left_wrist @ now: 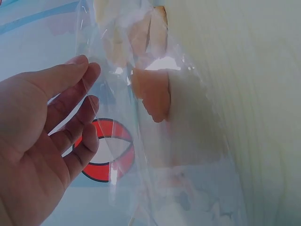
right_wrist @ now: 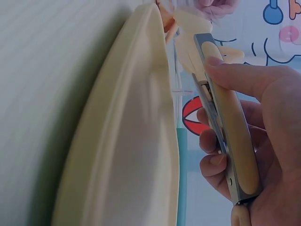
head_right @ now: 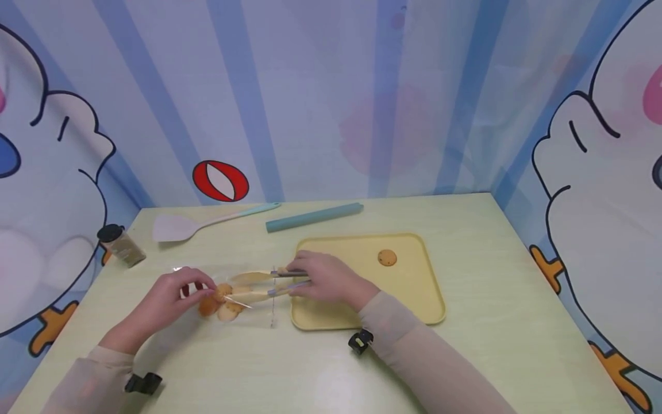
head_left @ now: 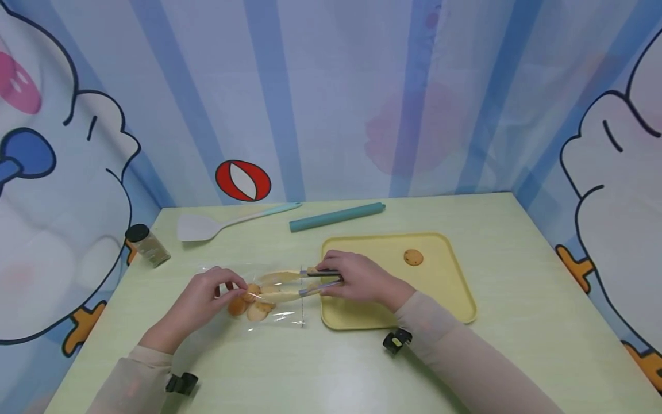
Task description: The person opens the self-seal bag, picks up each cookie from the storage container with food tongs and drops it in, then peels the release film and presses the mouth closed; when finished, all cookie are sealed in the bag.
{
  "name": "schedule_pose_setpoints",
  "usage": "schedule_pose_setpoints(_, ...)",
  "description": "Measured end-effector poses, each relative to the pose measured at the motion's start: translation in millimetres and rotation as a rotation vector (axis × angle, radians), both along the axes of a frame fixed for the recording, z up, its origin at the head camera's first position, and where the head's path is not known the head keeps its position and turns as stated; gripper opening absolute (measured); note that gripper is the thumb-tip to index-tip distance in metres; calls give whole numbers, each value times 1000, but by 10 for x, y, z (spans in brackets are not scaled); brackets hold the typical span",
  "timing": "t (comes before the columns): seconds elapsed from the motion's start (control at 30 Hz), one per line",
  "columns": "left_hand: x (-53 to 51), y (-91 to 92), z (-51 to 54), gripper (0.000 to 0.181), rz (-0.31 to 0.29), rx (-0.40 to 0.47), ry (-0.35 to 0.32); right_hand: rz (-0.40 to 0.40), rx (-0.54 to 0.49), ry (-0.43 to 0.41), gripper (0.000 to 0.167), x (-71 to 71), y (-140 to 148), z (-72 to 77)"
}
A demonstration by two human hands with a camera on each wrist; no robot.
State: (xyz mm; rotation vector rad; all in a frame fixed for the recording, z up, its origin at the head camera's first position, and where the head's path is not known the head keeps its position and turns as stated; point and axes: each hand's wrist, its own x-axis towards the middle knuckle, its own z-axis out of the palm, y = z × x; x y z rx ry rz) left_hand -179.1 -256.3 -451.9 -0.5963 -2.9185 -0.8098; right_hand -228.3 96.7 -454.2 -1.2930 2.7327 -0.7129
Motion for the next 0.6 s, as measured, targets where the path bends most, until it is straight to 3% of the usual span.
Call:
schedule_pose_setpoints(0.3, 1, 11, -2, 14, 1, -4, -10, -26, 11, 21, 45, 64, 35, 24)
schedule_pose_setpoints(0.6, -3, -12, -25, 17, -8, 7, -8, -87, -13, -9, 44, 183, 377, 104)
